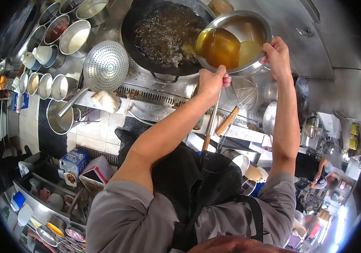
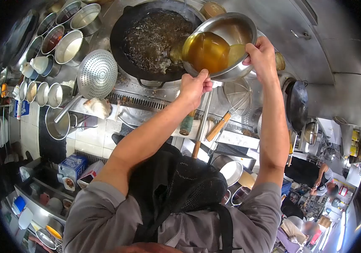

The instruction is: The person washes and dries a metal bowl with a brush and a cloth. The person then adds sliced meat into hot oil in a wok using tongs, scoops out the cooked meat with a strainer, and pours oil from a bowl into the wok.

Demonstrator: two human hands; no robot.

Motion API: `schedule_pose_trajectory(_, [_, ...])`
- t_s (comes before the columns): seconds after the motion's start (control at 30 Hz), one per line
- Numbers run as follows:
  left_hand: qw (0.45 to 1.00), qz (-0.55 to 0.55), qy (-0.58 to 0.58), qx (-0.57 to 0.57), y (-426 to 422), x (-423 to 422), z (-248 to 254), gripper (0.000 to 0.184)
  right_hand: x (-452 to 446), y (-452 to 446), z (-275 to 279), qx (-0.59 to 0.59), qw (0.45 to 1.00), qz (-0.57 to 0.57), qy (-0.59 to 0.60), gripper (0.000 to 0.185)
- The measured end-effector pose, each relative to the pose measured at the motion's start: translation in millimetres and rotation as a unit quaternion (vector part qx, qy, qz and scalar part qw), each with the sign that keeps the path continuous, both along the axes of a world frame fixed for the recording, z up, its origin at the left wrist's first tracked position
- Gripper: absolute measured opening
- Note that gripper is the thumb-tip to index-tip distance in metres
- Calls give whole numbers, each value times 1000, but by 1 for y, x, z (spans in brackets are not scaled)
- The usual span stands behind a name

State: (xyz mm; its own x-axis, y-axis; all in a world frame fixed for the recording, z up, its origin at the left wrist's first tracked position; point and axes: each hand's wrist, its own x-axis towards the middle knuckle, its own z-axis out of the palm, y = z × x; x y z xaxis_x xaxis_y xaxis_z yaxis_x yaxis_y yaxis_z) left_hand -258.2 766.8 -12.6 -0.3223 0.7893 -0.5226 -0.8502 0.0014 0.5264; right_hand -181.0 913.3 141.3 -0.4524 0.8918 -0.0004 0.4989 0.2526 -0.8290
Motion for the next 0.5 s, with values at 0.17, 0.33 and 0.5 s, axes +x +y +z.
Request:
schedule_pose_trajectory(0.17, [1000, -15, -3, 20, 9, -2, 0, 25, -3, 5, 4, 29, 999, -11, -24, 13])
schedule_pose_trajectory(0.33, [1000, 12, -4, 19, 17, 0, 5, 32, -3, 9, 11, 49, 998, -16, -31, 13])
schedule_pose_trajectory(0.5, [999, -17, -19, 28, 22, -1, 9, 27, 0, 18, 12, 80, 995, -24, -45, 11])
